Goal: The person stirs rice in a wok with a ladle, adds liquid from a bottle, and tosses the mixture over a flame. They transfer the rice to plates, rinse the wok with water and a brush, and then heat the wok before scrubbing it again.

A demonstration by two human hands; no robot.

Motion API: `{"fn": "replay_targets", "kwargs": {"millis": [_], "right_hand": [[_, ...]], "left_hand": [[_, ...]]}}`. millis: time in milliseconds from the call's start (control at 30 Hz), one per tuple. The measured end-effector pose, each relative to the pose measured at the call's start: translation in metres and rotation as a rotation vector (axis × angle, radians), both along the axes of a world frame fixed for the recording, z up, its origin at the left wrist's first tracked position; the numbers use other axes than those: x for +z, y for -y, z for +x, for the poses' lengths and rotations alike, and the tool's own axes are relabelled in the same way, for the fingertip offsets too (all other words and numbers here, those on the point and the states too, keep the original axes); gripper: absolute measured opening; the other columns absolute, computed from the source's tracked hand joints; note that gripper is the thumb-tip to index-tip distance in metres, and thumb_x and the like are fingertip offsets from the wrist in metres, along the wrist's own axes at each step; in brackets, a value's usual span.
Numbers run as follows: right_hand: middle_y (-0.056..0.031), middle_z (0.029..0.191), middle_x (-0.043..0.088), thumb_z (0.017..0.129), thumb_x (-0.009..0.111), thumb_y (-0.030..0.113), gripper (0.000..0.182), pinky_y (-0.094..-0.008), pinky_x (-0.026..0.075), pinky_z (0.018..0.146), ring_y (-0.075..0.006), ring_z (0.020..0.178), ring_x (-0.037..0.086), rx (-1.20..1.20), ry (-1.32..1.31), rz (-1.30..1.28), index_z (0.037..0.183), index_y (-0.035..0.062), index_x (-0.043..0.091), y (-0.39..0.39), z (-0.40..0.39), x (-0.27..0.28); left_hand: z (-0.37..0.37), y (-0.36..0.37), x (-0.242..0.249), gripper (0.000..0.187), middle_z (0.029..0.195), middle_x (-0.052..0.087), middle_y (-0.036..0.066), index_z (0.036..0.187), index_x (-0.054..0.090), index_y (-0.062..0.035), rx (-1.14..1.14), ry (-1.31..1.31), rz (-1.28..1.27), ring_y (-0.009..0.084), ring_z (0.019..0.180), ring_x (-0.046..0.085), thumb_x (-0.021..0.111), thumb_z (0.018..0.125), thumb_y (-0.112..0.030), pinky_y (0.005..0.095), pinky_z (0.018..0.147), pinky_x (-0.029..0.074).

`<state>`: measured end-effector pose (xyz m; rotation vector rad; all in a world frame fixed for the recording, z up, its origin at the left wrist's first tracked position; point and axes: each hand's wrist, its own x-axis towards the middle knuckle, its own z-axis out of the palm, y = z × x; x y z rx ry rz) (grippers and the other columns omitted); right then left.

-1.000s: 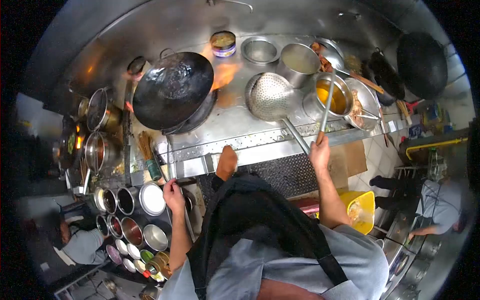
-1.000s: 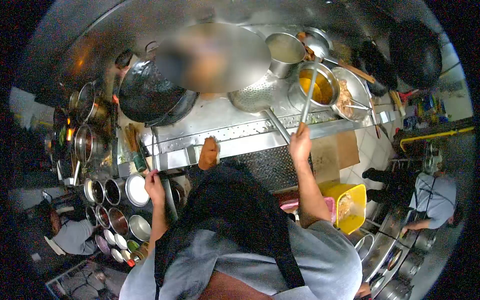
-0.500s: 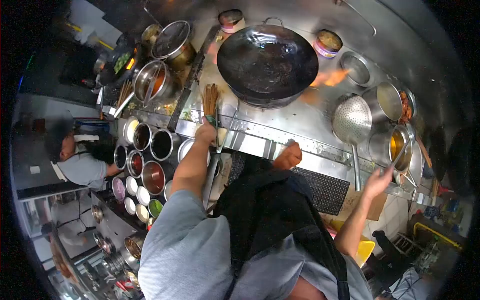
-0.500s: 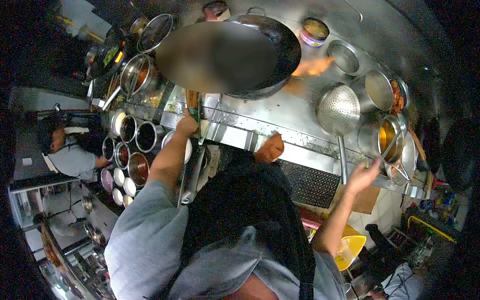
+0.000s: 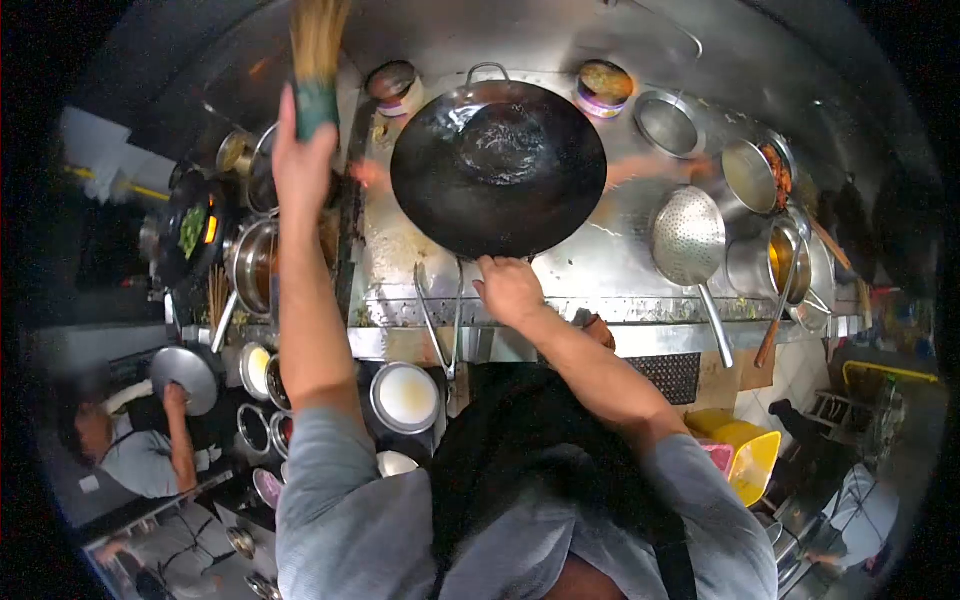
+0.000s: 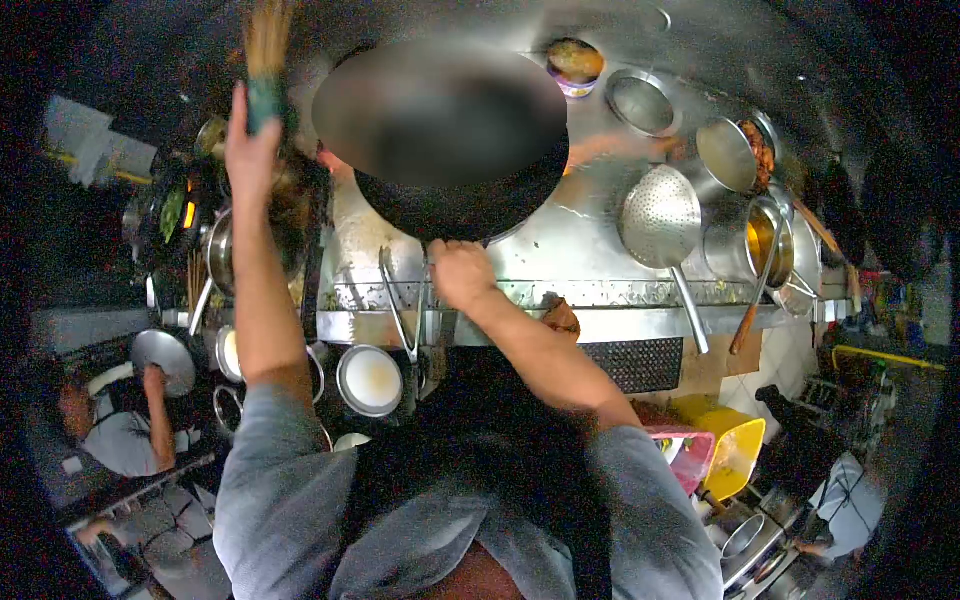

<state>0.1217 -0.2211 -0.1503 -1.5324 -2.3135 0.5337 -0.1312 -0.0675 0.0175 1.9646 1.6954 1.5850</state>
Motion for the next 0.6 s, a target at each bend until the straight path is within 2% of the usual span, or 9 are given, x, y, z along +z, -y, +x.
{"fn": "replay_targets", "kwargs": {"millis": [67,133,200,267,300,333,367,500,600], "right_hand": [[-0.0166,0.086,0.069,0.081,0.058,0.013,0.013,-0.0427,0.052,0.075,-0.0324,0.081,0.068,-0.081,0.080,-0.123,0.091,0.0039,0.059,-0.010,-0.001,-0.006],[-0.0145,0.078,0.070,0.081,0.053,0.010,0.010,-0.0431,0.053,0.070,-0.0319,0.071,0.069,-0.079,0.067,-0.001,0.088,0.0055,0.058,-0.006,0.003,-0.012],[-0.0172,0.072,0.067,0.081,0.056,0.012,0.009,-0.0432,0.054,0.066,-0.0316,0.067,0.068,-0.061,0.062,0.021,0.083,0.0034,0.057,-0.007,0.004,-0.015],[-0.0165,0.071,0.067,0.081,0.054,0.011,0.008,-0.0428,0.053,0.067,-0.0311,0.066,0.068,-0.084,0.072,0.050,0.083,0.0038,0.057,-0.005,0.003,-0.019],[-0.0163,0.071,0.068,0.081,0.055,0.012,0.008,-0.0426,0.053,0.067,-0.0310,0.066,0.068,-0.081,0.073,0.040,0.082,0.0040,0.058,-0.004,0.004,-0.017],[-0.0161,0.071,0.068,0.081,0.055,0.012,0.008,-0.0424,0.053,0.068,-0.0309,0.066,0.068,-0.078,0.070,0.030,0.082,0.0042,0.058,-0.003,0.003,-0.014],[-0.0161,0.071,0.068,0.081,0.055,0.012,0.008,-0.0424,0.053,0.068,-0.0309,0.066,0.068,-0.070,0.074,0.040,0.082,0.0042,0.058,-0.001,0.004,-0.011],[-0.0159,0.073,0.068,0.080,0.058,0.012,0.008,-0.0428,0.052,0.069,-0.0316,0.068,0.068,-0.094,0.056,0.012,0.082,0.0045,0.058,0.001,0.008,-0.010],[-0.0158,0.074,0.068,0.078,0.060,0.011,0.008,-0.0428,0.052,0.068,-0.0318,0.069,0.068,-0.098,0.025,0.003,0.081,0.0046,0.058,-0.002,0.011,-0.014]], "left_hand": [[0.033,-0.052,0.043,0.072,0.107,0.067,0.013,0.145,0.041,-0.0046,-0.023,0.182,0.007,0.0196,0.093,0.061,0.070,0.082,-0.024,0.0303,0.085,0.048],[0.063,-0.099,0.052,0.076,0.135,0.056,0.018,0.143,0.042,-0.0018,0.068,0.125,0.086,0.0238,0.121,0.055,0.074,0.081,-0.031,0.0321,0.102,0.040],[0.091,-0.162,-0.001,0.076,0.121,0.063,0.023,0.143,0.043,-0.0083,0.102,0.111,0.316,0.0353,0.109,0.063,0.073,0.079,-0.038,0.0407,0.095,0.048],[0.139,-0.179,-0.094,0.074,0.125,0.061,0.024,0.147,0.039,-0.0147,0.085,0.147,0.220,0.0383,0.113,0.061,0.068,0.082,-0.039,0.0415,0.096,0.048],[0.143,-0.183,-0.132,0.076,0.128,0.059,0.023,0.150,0.034,-0.0193,0.119,-0.269,-0.596,0.0391,0.114,0.060,0.065,0.083,-0.039,0.0421,0.097,0.048],[0.135,-0.190,-0.186,0.079,0.127,0.060,0.022,0.151,0.031,-0.0217,-0.036,-0.656,-0.640,0.0397,0.113,0.060,0.063,0.082,-0.041,0.0446,0.095,0.049],[0.146,-0.181,-0.177,0.077,0.124,0.062,0.020,0.149,0.036,-0.0223,0.024,-0.467,-0.741,0.0406,0.112,0.060,0.064,0.080,-0.044,0.0465,0.096,0.048],[0.145,-0.167,-0.101,0.070,0.120,0.063,0.022,0.141,0.049,-0.0199,-0.005,-0.308,-0.569,0.0377,0.111,0.061,0.069,0.078,-0.043,0.0442,0.095,0.048],[0.131,-0.169,-0.056,0.072,0.119,0.064,0.021,0.142,0.047,-0.0201,0.033,-0.101,-0.568,0.0356,0.110,0.062,0.069,0.078,-0.045,0.0423,0.093,0.049]]}}
